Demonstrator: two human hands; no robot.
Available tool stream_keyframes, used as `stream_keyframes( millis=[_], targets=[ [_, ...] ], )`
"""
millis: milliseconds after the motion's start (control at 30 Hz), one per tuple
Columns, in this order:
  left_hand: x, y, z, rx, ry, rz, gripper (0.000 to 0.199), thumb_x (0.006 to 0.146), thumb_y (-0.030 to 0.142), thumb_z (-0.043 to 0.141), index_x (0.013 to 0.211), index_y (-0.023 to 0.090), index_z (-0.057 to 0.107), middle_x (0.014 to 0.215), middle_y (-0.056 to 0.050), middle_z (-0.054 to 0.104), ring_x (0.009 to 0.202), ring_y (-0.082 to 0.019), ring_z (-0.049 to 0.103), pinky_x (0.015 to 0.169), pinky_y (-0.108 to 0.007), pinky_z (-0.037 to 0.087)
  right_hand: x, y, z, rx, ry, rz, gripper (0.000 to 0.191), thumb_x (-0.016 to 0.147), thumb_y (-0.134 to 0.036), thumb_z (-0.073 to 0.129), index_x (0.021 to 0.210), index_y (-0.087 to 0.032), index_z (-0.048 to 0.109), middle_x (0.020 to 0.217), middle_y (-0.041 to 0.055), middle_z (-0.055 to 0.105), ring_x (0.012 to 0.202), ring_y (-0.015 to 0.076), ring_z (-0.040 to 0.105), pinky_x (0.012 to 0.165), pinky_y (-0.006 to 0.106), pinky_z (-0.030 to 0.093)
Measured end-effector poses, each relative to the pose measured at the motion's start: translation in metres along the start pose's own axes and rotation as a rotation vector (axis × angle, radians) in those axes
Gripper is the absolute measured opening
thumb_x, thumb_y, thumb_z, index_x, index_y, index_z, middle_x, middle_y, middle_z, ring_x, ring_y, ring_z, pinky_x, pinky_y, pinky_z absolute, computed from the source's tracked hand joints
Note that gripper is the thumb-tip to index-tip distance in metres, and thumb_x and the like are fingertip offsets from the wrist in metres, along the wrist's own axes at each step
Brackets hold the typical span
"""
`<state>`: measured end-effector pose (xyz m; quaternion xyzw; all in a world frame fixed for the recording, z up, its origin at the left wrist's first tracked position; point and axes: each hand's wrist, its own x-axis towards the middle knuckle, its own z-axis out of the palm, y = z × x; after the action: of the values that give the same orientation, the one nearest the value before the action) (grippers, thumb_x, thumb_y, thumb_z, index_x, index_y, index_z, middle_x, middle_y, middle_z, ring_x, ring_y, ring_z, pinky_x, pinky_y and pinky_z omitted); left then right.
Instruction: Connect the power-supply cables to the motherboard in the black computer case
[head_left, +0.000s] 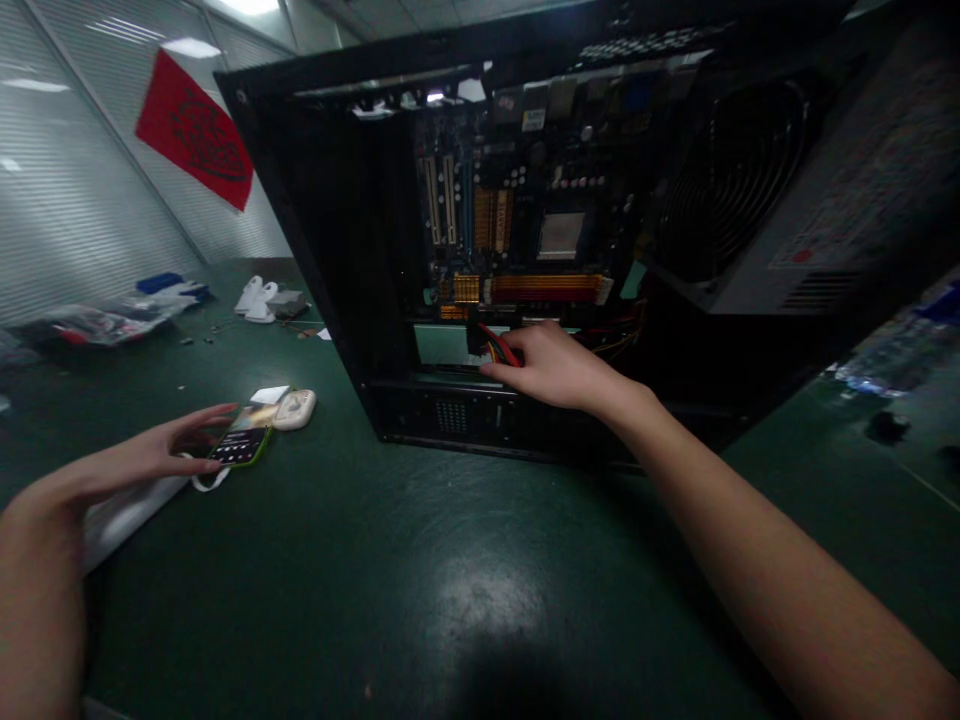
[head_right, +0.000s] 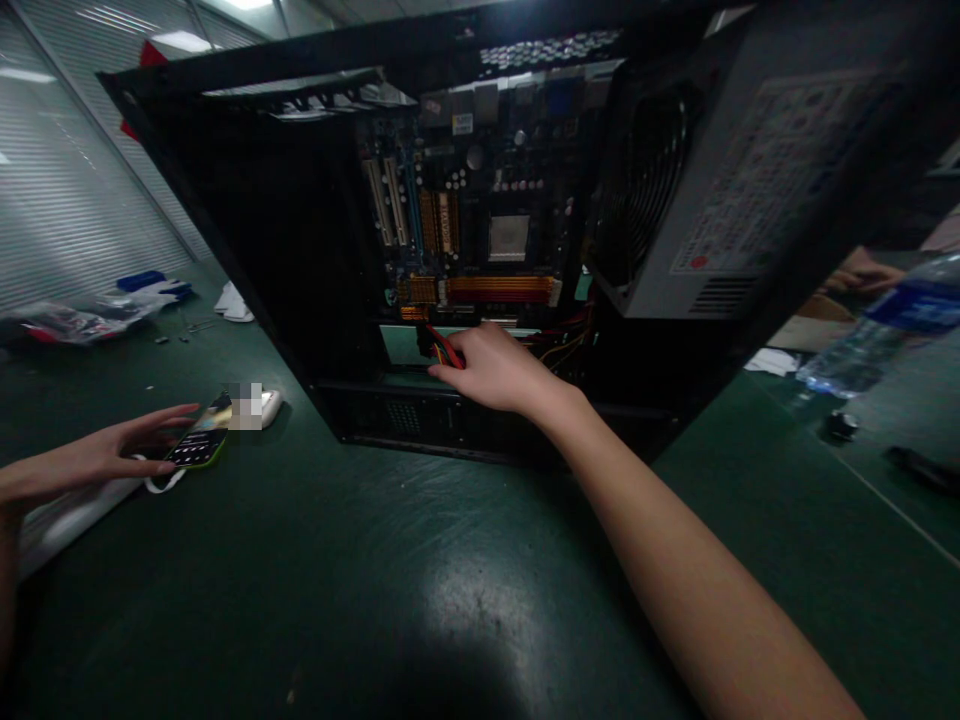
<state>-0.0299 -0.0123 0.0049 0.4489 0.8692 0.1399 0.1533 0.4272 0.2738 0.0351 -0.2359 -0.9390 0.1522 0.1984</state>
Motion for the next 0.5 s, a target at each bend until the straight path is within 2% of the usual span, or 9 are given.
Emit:
stream_keyframes(
  millis=[67, 133, 500],
  targets=[
    [0.003, -0.009, -0.001, -0.152, -0.135, -0.031, 0.120, 0.059, 0.058, 0.082, 0.161, 0.015, 0.036, 0.151, -0.016, 0.061, 0.134, -0.037, 0.061, 0.105, -0.042, 0.057, 0.000, 0.000, 0.000, -0.006, -0.003, 0.001, 0.030, 0.095, -0.037, 0.066, 0.074, -0.017, 0.063, 0.066, 0.0014, 0.058, 0.061, 0.0143, 0.047, 0.063, 0.029, 0.028],
    [0.005, -0.015, -0.002, -0.205, -0.184, -0.056, 0.124, 0.060, 0.056, 0.084, 0.164, 0.015, 0.030, 0.155, -0.018, 0.055, 0.138, -0.039, 0.057, 0.109, -0.045, 0.054, 0.000, -0.001, 0.000, -0.006, -0.003, 0.000, 0.029, 0.095, -0.037, 0.066, 0.074, -0.016, 0.063, 0.066, 0.0016, 0.058, 0.062, 0.0144, 0.047, 0.064, 0.029, 0.028],
    [0.003, -0.008, -0.003, -0.076, -0.109, -0.039, 0.115, 0.060, 0.058, 0.081, 0.159, 0.015, 0.042, 0.153, -0.015, 0.058, 0.133, -0.040, 0.060, 0.111, -0.049, 0.052, -0.001, 0.001, 0.000, 0.010, 0.007, -0.011, 0.031, 0.094, -0.039, 0.065, 0.073, -0.017, 0.062, 0.064, 0.0008, 0.057, 0.059, 0.0141, 0.046, 0.063, 0.030, 0.028]
  ],
)
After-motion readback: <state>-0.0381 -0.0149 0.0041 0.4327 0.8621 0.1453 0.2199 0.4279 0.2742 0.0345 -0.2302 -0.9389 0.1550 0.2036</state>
